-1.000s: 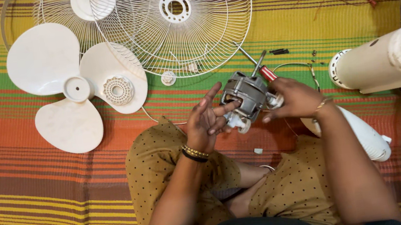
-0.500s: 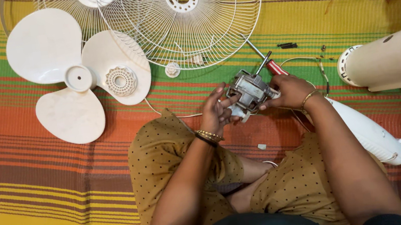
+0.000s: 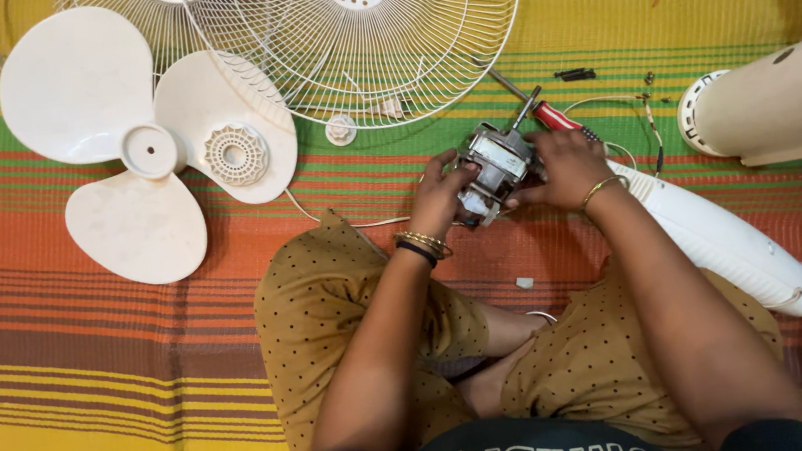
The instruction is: The person sits on a mat and uses a screwdriver to disassemble and reassemble a small electric fan motor. They remove screws, separate the motor housing, and then reattach the components.
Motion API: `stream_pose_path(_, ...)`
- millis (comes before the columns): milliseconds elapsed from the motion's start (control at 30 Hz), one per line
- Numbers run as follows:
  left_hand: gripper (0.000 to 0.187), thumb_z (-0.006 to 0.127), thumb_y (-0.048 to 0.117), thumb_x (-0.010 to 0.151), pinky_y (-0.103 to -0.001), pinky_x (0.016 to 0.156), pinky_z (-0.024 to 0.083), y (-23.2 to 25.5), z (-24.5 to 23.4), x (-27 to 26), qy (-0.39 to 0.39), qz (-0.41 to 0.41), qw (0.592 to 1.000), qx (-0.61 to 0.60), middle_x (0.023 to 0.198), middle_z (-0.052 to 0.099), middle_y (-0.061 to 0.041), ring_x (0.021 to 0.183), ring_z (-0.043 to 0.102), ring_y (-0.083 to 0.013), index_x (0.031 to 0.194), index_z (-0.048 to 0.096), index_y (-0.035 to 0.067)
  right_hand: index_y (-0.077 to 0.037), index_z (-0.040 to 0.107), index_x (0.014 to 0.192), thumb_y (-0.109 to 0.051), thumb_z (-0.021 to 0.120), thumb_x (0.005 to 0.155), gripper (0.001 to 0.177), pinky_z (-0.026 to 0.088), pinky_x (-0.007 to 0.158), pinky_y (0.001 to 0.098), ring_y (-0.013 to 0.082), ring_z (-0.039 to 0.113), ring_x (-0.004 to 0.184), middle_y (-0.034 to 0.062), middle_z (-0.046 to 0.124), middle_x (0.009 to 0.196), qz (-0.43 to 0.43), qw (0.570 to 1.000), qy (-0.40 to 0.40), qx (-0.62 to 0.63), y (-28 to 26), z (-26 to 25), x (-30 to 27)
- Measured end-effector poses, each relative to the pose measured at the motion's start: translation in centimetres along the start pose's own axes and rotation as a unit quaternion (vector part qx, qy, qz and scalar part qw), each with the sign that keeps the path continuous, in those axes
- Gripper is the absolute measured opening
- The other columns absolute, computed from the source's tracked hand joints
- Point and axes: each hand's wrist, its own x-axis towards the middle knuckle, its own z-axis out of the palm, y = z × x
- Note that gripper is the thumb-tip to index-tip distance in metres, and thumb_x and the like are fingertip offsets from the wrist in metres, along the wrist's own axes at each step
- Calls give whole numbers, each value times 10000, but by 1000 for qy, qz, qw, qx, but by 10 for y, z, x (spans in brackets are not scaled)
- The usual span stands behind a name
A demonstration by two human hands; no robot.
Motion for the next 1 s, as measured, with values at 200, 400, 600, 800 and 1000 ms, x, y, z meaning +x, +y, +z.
stream_pose_path(200,612,601,301,894,-273,441,465,21,-7,-3,0,-68,998,-5,1109,768,-134,493,560,-126,1420,505,4,-82,434,1492,-670,908,521,1230,277,1137,547,335,584,1262,179,641,1311,9,1000,12,19,-23,0,-8)
stream_pose_path(400,628,595,263,918,-287,558,577,29,-24,-4,-36,-37,998,-19,1104,769,-156,653,698,-156,1447,487,-58,-62,542,1402,-664,862,599,1053,304,1104,553,325,659,1136,174,706,1193,-30,997,55,55,-16,6,-3)
stream_pose_path(600,1127,950,361,669,-467,1043,480,64,-20,-11,-62,176,876,445,1460,521,-268,1305,549,-389,1553,306,87,-60,711,1135,-588,863,642,738,469,962,478,390,679,946,167,747,941,-68,989,114,59,-7,8,0)
stream_pose_path(800,1470,1081,499,484,-496,1106,335,79,3,27,-172,287,793,510,1581,277,-319,1403,334,-465,1572,153,159,-24,737,1015,-482,865,643,604,550,792,482,404,694,842,214,719,878,-87,977,159,111,0,13,5)
stream_pose_path(1000,1444,991,404,497,-396,1158,441,64,-4,47,-265,172,893,320,1529,495,-211,1410,518,-350,1641,151,141,-39,734,1142,-424,859,620,661,569,725,460,376,713,779,217,726,861,-55,973,135,181,0,8,6)
